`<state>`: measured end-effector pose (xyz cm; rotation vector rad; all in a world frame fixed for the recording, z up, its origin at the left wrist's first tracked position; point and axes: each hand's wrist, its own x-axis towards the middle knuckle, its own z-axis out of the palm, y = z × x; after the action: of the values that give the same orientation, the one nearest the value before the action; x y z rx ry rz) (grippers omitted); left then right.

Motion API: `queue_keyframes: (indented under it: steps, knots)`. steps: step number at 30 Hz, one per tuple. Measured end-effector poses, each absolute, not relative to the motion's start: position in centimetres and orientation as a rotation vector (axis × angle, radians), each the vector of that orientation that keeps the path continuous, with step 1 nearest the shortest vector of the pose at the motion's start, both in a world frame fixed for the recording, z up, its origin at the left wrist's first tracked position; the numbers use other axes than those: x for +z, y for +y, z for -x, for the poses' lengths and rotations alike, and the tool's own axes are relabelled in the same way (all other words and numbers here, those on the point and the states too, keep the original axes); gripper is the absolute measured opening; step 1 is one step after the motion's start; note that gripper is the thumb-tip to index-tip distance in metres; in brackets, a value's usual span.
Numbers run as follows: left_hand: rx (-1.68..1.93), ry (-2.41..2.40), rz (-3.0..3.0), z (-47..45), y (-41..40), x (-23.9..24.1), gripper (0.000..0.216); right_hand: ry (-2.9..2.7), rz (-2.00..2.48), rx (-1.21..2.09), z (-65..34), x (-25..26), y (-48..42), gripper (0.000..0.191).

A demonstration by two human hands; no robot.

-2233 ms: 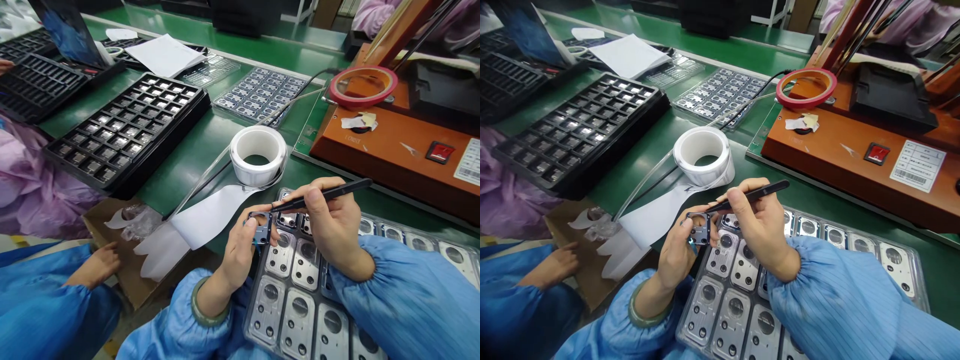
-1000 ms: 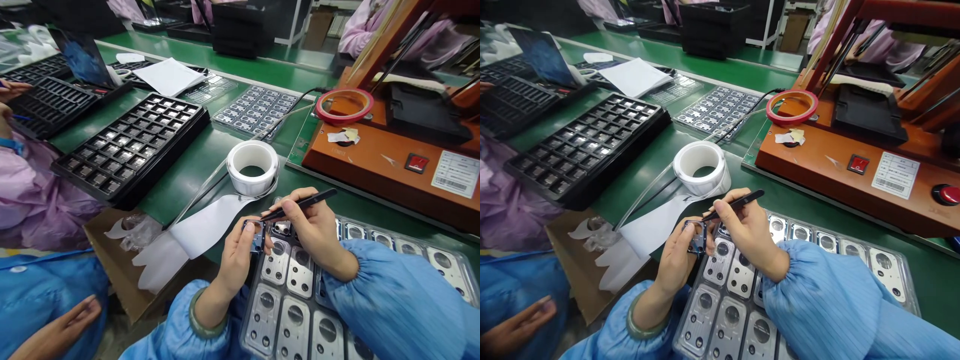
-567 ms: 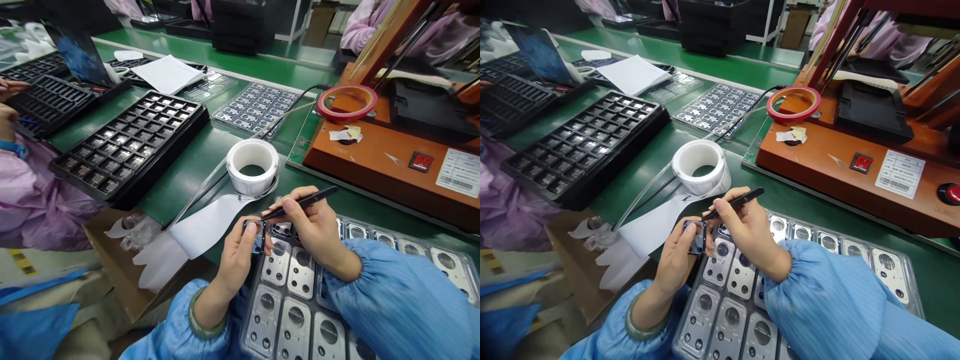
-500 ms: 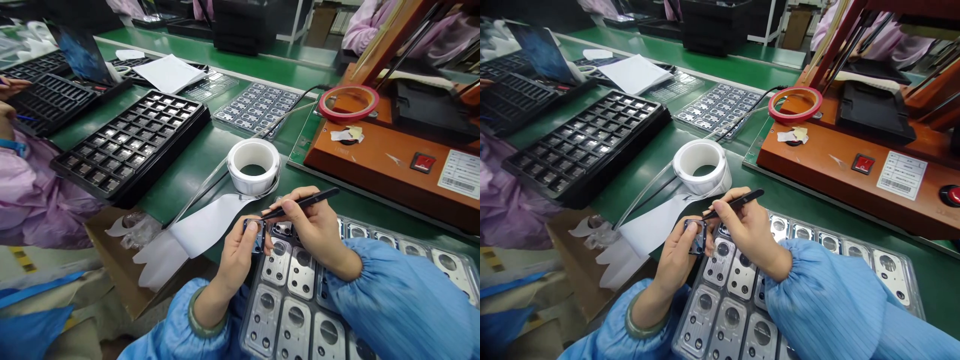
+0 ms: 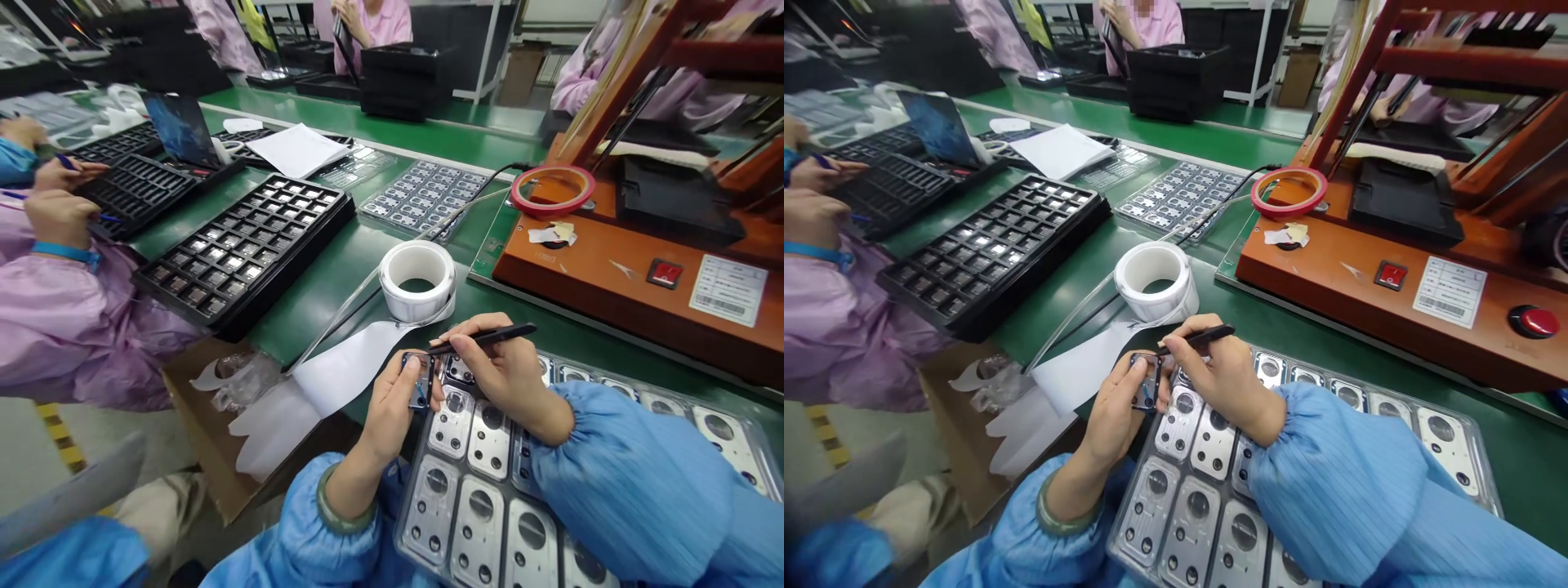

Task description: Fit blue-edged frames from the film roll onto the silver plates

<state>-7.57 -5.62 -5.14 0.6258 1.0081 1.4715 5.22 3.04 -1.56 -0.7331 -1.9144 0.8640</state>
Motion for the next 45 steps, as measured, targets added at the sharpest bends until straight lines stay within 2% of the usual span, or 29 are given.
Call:
queue_keyframes:
  steps: [5, 9, 12, 15, 20, 27, 32, 38, 45]
  knots:
    - [1.477, 1.038, -0.655, 7.5, -5.6, -5.3, 0.022, -1.696, 0.779, 1.210, -4.9, -1.4, 2.7, 0.014]
    - [1.487, 1.026, -0.683, 7.6, -5.7, -5.3, 0.023, -1.262, 0.838, 1.643, -4.6, -1.3, 3.4, 0.030]
    - [1.493, 0.998, -0.708, 7.6, -5.8, -5.1, 0.028, -0.995, 0.892, 1.815, -4.4, -1.3, 4.3, 0.041]
    - [1.529, 0.930, -0.689, 7.5, -5.9, -4.7, 0.038, -0.902, 0.928, 1.835, -4.5, -1.4, 4.9, 0.045]
    - [1.528, 0.904, -0.604, 7.4, -6.0, -4.3, 0.055, -0.954, 0.979, 1.812, -4.4, -1.5, 4.7, 0.043]
    - [1.554, 1.048, -0.597, 7.2, -5.6, -4.6, 0.043, -1.113, 0.880, 1.702, -4.7, -2.1, 4.3, 0.032]
    - [1.534, 1.137, -0.625, 7.1, -5.7, -5.2, 0.038, -1.573, 0.826, 1.545, -5.0, -1.5, 3.2, 0.027]
    - [1.556, 1.287, -0.787, 7.0, -5.9, -5.8, 0.040, -1.944, 0.776, 1.634, -4.5, -1.1, 1.7, 0.022]
    - [1.556, 1.146, -0.698, 7.1, -6.3, -5.9, 0.039, -1.815, 0.786, 1.831, -4.4, -1.3, 1.8, 0.026]
